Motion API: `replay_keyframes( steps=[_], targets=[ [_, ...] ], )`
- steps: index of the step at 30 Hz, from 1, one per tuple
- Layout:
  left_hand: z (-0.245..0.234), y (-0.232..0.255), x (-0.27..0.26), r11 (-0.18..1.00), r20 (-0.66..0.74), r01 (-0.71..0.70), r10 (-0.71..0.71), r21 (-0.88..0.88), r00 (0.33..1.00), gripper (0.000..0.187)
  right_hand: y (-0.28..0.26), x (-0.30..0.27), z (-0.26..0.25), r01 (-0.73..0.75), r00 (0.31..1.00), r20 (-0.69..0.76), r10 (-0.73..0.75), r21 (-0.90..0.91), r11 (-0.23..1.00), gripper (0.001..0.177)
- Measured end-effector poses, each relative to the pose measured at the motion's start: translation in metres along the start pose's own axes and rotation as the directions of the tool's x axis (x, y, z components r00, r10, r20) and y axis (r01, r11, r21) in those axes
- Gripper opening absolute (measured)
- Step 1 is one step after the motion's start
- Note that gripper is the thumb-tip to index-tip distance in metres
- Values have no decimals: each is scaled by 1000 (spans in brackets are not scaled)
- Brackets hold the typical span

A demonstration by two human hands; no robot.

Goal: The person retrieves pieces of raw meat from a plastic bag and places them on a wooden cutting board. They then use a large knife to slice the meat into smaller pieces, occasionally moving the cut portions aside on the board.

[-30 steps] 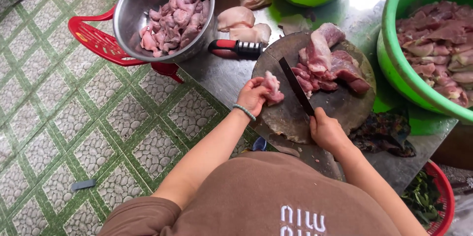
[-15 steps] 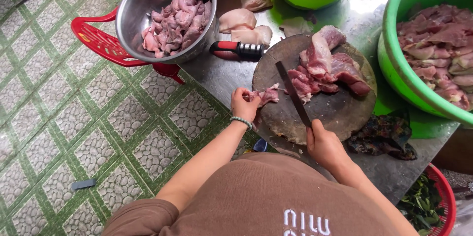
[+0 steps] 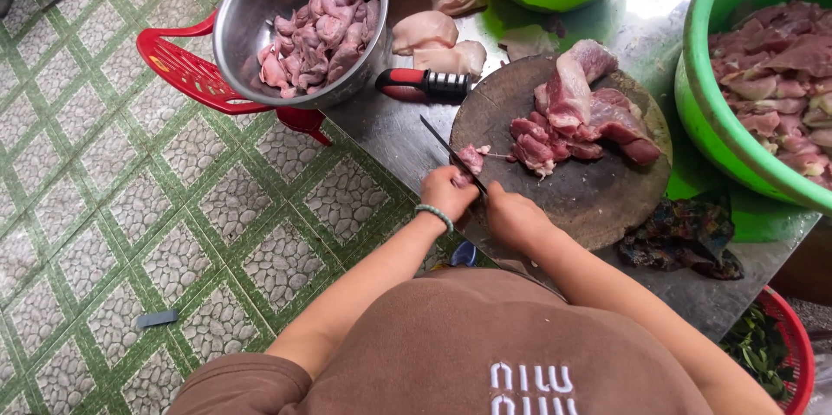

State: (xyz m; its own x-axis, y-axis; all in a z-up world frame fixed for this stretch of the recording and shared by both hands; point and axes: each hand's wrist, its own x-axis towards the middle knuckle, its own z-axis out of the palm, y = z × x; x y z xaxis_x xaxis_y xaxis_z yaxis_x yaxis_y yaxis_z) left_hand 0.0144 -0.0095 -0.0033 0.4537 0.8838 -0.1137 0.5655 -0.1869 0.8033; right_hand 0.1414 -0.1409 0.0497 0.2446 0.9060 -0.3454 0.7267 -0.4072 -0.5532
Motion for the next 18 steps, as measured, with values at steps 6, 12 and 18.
replay_keyframes(
  steps=[6,12,18],
  targets=[
    [-9,13,2,834,512,241,58,-497,857,23,21,3,-8,-85,994,-65,92,101,991,22],
    [-7,17,47,689,632,314,268,-653,727,53,58,-52,-15,-109,944,-285,165,202,973,18],
    [15,34,68,909,260,-408,375,84,890,55,46,-99,-23,-55,873,-445,200,318,946,13]
  ],
)
